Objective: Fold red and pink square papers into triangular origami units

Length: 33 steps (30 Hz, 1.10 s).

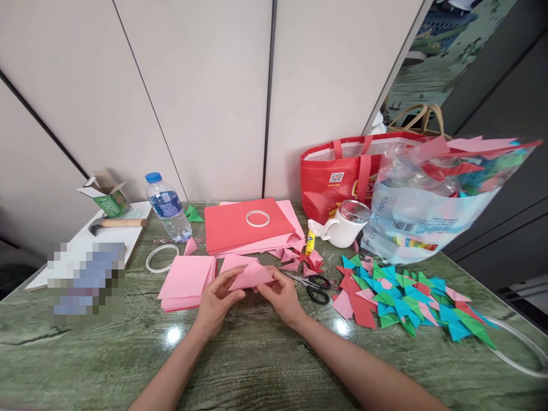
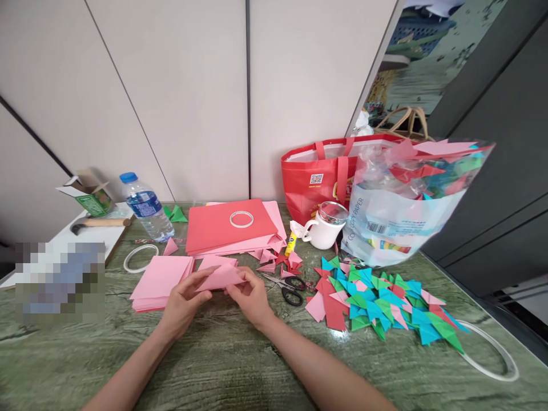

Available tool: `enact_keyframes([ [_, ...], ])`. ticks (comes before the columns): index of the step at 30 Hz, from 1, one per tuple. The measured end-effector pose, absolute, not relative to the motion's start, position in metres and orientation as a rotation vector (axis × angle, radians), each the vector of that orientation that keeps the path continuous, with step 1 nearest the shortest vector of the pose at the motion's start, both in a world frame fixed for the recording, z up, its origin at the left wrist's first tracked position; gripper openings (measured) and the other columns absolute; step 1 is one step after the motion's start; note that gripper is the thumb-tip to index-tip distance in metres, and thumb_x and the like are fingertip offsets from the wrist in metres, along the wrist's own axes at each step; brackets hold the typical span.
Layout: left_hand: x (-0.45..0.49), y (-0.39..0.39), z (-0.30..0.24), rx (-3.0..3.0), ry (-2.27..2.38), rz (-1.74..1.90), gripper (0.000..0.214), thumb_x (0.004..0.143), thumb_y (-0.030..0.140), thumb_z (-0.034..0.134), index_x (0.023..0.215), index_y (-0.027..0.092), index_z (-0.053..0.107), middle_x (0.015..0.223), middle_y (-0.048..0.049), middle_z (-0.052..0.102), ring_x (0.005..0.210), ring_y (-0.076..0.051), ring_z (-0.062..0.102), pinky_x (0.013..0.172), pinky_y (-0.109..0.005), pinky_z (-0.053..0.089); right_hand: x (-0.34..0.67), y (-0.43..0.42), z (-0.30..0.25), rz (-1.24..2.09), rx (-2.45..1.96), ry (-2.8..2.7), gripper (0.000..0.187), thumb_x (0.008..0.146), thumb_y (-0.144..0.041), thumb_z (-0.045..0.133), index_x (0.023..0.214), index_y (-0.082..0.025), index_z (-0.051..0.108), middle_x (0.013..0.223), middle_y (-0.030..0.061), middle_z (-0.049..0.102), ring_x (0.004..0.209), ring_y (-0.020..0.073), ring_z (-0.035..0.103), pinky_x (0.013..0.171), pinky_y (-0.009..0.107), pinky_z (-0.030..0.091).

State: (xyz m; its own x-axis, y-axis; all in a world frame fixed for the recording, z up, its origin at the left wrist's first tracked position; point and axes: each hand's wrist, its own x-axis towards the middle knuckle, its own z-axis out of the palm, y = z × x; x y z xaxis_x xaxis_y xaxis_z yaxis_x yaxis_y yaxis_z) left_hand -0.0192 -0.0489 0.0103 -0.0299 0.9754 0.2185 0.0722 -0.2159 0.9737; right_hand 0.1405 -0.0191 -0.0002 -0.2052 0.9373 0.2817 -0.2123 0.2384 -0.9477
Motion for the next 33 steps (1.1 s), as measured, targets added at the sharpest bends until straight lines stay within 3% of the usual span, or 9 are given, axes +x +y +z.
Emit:
enact_keyframes([
  [3,-0.018,-0.05,0.013,1.307,1.253,1.309,0.033,0.06,0.032,0.075,0.09,0.019,0.071,0.103,-0.0092,0.07,0.105,-0.027,0.059,0.09,-0.037,0.047,0.141,-0.018,0.0,1.321,-0.711,-1.331,0.015,0.068,-0.031,0.065,0.067,-0.018,0.056,0.092,0.0051,0.058,0.081,0.0187,0.056,0.069,0.028,0.048],
  [7,-0.017,-0.052,0.013,1.328,1.452,1.37,0.018,0.059,0.029,0.073,0.074,0.02,0.074,0.083,-0.006,0.075,0.084,-0.025,0.067,0.081,-0.036,0.052,0.14,-0.018,-0.007,1.303,-0.66,-1.317,0.014,0.065,-0.022,0.07,0.07,-0.019,0.057,0.084,0.0022,0.057,0.082,0.0171,0.055,0.075,0.028,0.044],
  [11,-0.018,-0.052,0.012,1.423,1.555,1.504,0.016,0.057,0.022,0.071,0.072,0.023,0.075,0.081,-0.0037,0.075,0.083,-0.023,0.067,0.084,-0.037,0.05,0.138,-0.018,-0.011,1.376,-0.633,-1.248,0.02,0.06,-0.021,0.076,0.073,-0.019,0.061,0.086,0.0019,0.056,0.082,0.0163,0.056,0.073,0.026,0.044],
  [15,-0.015,-0.053,0.012,1.482,1.575,1.487,0.01,0.056,0.024,0.073,0.066,0.023,0.075,0.07,-0.0023,0.074,0.07,-0.021,0.067,0.074,-0.032,0.053,0.139,-0.017,-0.007,1.274,-0.686,-1.265,0.016,0.061,-0.027,0.076,0.066,-0.019,0.063,0.093,0.0044,0.058,0.09,0.0193,0.056,0.078,0.029,0.044],
  [22,-0.011,-0.056,0.013,1.371,1.588,1.451,0.011,0.059,0.029,0.073,0.057,0.019,0.071,0.058,0.0001,0.069,0.055,-0.016,0.061,0.053,-0.024,0.049,0.142,-0.018,-0.009,1.121,-0.856,-1.341,0.023,0.069,-0.031,0.07,0.057,-0.017,0.058,0.071,0.0011,0.058,0.069,0.0151,0.053,0.063,0.025,0.041],
  [25,-0.01,-0.054,0.012,1.201,1.493,1.481,0.019,0.056,0.029,0.075,0.069,0.016,0.071,0.066,-0.0015,0.07,0.06,-0.017,0.063,0.056,-0.024,0.051,0.143,-0.019,-0.011,1.104,-0.898,-1.36,0.024,0.07,-0.033,0.069,0.057,-0.017,0.056,0.072,0.0014,0.058,0.069,0.015,0.052,0.062,0.024,0.041],
  [28,-0.008,-0.052,0.014,1.073,1.26,1.501,0.057,0.056,0.027,0.076,0.11,0.018,0.06,0.078,-0.0033,0.07,0.068,-0.017,0.064,0.063,-0.026,0.052,0.142,-0.019,-0.012,1.144,-0.901,-1.349,0.021,0.068,-0.032,0.071,0.062,-0.017,0.058,0.071,0.0009,0.058,0.067,0.0144,0.052,0.06,0.024,0.042],
  [30,-0.007,-0.052,0.015,1.032,1.168,1.444,0.074,0.06,0.025,0.075,0.128,0.018,0.046,0.071,-0.001,0.068,0.065,-0.015,0.063,0.063,-0.025,0.051,0.141,-0.02,-0.013,1.219,-0.893,-1.315,0.019,0.066,-0.03,0.072,0.069,-0.018,0.059,0.071,0.0002,0.059,0.065,0.014,0.053,0.059,0.024,0.043],
  [33,-0.007,-0.052,0.014,0.987,1.18,1.362,0.068,0.061,0.025,0.075,0.123,0.014,0.052,0.064,0.0014,0.065,0.06,-0.013,0.061,0.063,-0.025,0.052,0.139,-0.021,-0.013,1.335,-0.848,-1.224,0.027,0.064,-0.027,0.074,0.083,-0.02,0.056,0.074,-0.0008,0.061,0.066,0.0144,0.058,0.061,0.024,0.046],
])
